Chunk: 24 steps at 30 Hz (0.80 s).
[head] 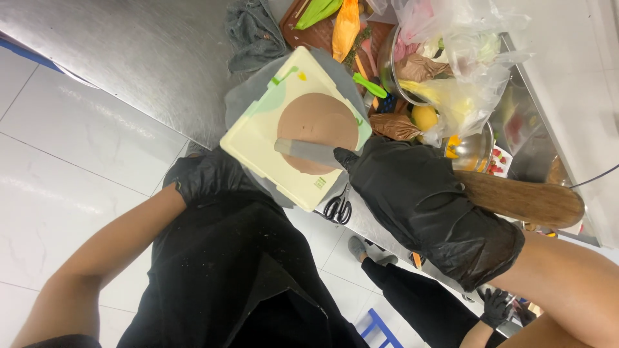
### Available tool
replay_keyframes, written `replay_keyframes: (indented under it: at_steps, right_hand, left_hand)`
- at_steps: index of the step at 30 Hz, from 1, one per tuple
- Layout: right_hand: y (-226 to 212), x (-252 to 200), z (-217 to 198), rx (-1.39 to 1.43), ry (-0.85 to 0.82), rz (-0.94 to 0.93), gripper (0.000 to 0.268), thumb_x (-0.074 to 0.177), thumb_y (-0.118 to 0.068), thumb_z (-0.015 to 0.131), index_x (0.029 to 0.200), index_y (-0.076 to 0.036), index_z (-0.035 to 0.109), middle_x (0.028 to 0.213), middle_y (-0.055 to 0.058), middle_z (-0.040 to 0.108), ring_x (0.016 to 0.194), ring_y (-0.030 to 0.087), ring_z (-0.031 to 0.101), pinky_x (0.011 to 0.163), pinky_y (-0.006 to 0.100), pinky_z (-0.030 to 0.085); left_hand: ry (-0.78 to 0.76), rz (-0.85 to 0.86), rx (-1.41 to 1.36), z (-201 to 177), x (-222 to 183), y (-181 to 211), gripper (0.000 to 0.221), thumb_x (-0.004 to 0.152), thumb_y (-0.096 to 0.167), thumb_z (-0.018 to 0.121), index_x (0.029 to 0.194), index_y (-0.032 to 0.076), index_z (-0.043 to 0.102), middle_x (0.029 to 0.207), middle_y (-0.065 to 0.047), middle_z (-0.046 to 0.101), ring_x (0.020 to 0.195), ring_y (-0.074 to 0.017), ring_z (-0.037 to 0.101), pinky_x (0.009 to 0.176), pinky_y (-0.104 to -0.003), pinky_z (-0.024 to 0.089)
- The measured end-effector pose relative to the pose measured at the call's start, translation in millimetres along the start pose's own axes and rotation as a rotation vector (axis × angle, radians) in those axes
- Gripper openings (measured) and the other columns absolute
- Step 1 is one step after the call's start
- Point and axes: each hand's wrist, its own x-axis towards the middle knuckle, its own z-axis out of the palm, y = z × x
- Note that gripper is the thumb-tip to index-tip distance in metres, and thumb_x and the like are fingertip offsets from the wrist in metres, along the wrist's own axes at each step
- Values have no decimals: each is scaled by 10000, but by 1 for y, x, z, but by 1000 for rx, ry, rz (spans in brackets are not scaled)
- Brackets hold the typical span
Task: The recorder pipes chocolate cream onto a cake base and then uses a spatula and scraper to smooth it into a dome shape.
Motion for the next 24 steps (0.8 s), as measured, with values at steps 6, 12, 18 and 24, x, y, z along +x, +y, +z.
replay_keyframes:
  at_steps: [6,12,18,24]
  right_hand:
    - [-2,4,6,117,329,-96,203,913,-177,592,937,-9,704,716,195,618,585,322,639,494,463,464]
    - [-7,11,1,16,146,-22,308,992,-212,549,796,-12,678,683,205,607,577,328,644,520,467,481]
    - [-7,13,10,155,351,-77,225,935,-187,587,869,-15,715,739,206,615,644,369,651,552,497,483]
    - [-9,14,7,139,298,-89,185,894,-165,603,866,-17,711,759,203,615,701,358,661,585,486,499]
  left_hand:
    - [-291,-190,-1471,-29,-15,198,1159,868,884,230,1620,2,265,1658,-219,361,1513,-379,372,1241,-536,281]
    - [-155,-134,-1137,2,-12,144,1014,929,800,292,1633,70,266,1663,-120,345,1505,-300,383,1266,-498,308]
    - [2,-331,-372,4,-22,160,983,903,783,297,1521,21,374,1451,-178,558,1347,-324,536,1147,-466,417]
    - [-113,-125,-1427,-38,-6,204,1032,923,814,219,1591,37,345,1465,-197,548,1397,-328,495,1182,-497,404]
